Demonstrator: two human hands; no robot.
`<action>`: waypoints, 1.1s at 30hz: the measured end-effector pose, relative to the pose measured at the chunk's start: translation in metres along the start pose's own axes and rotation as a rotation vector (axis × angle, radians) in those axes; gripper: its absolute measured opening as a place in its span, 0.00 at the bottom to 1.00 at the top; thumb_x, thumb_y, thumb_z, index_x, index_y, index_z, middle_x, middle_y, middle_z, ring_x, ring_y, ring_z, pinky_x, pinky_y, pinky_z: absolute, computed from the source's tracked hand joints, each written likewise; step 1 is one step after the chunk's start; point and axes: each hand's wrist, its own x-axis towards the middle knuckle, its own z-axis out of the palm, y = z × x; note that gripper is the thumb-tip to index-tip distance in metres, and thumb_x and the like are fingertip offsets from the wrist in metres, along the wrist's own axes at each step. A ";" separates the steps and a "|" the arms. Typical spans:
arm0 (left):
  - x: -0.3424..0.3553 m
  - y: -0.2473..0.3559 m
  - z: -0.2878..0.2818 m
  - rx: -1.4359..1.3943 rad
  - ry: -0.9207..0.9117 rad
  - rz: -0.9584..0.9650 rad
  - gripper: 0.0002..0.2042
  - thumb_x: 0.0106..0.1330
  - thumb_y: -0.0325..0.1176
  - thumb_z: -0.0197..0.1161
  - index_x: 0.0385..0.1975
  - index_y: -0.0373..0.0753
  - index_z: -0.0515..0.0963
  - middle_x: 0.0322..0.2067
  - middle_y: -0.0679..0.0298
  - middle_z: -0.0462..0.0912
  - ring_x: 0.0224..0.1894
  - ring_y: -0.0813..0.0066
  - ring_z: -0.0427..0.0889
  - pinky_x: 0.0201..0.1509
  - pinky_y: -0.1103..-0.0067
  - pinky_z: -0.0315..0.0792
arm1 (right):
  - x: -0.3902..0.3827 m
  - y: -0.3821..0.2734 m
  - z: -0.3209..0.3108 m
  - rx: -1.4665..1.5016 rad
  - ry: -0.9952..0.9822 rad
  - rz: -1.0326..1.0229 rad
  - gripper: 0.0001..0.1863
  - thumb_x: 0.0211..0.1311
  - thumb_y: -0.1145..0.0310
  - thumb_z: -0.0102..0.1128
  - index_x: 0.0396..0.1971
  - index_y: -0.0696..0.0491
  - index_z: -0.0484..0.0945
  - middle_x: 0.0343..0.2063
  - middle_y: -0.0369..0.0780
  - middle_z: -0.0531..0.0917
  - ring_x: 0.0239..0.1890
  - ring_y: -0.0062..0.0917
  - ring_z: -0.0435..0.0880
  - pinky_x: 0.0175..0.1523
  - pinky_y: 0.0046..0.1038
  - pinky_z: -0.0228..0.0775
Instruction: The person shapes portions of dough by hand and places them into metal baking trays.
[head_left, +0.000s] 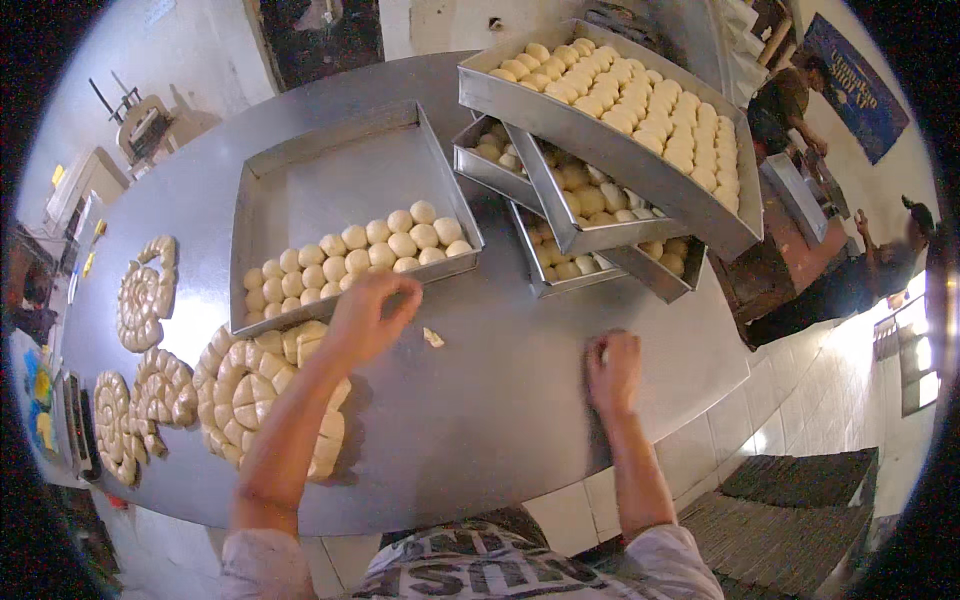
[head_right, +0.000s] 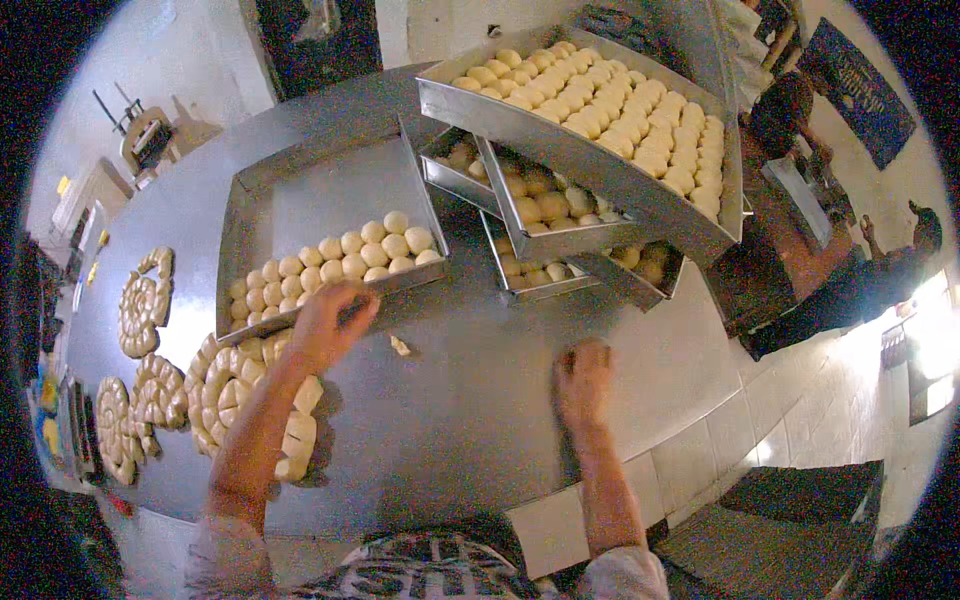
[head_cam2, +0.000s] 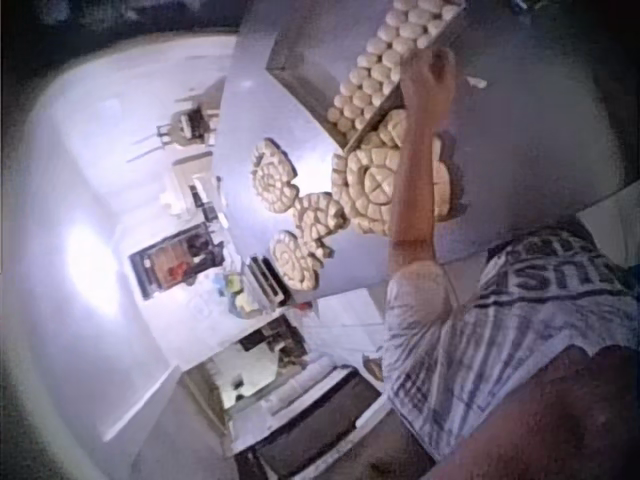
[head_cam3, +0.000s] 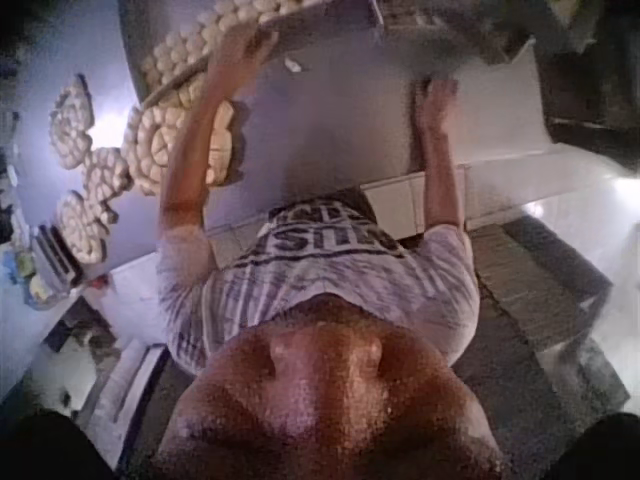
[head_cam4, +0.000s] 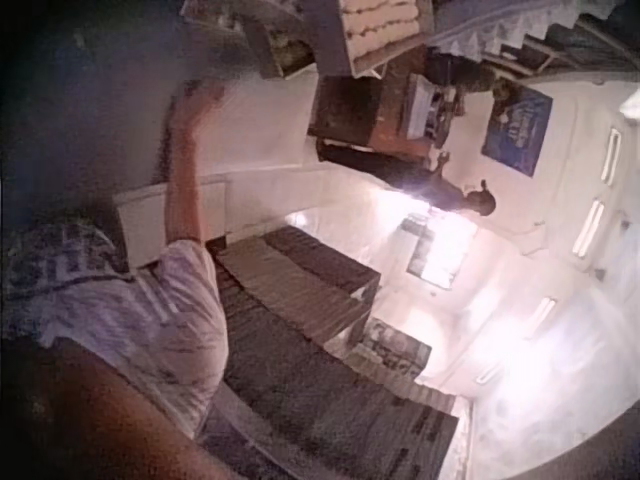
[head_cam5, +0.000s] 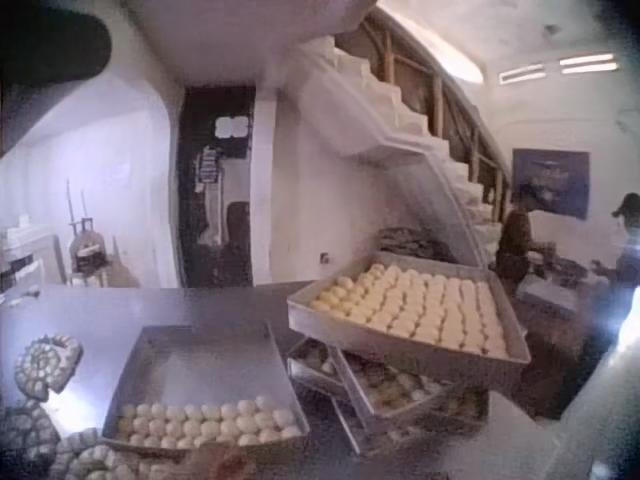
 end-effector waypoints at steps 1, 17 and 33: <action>0.021 -0.013 0.006 0.091 0.058 0.060 0.08 0.58 0.33 0.58 0.34 0.38 0.75 0.37 0.57 0.77 0.44 0.62 0.75 0.50 0.73 0.68 | -0.006 -0.024 -0.009 0.019 -0.138 -0.024 0.11 0.43 0.75 0.58 0.31 0.56 0.71 0.35 0.46 0.74 0.42 0.42 0.70 0.48 0.40 0.61; 0.109 -0.092 0.048 0.489 -0.017 0.113 0.24 0.59 0.44 0.52 0.54 0.41 0.66 0.56 0.62 0.67 0.54 0.64 0.71 0.54 0.55 0.62 | 0.189 -0.218 -0.007 0.691 0.421 -0.389 0.17 0.50 0.76 0.57 0.43 0.56 0.68 0.41 0.43 0.73 0.44 0.31 0.74 0.48 0.31 0.67; 0.062 -0.041 0.012 0.240 0.100 0.098 0.21 0.52 0.44 0.62 0.45 0.41 0.75 0.48 0.50 0.72 0.50 0.53 0.71 0.51 0.63 0.67 | -0.003 -0.175 0.046 0.293 -0.394 -0.526 0.12 0.51 0.76 0.56 0.38 0.57 0.75 0.35 0.45 0.77 0.37 0.39 0.75 0.45 0.32 0.68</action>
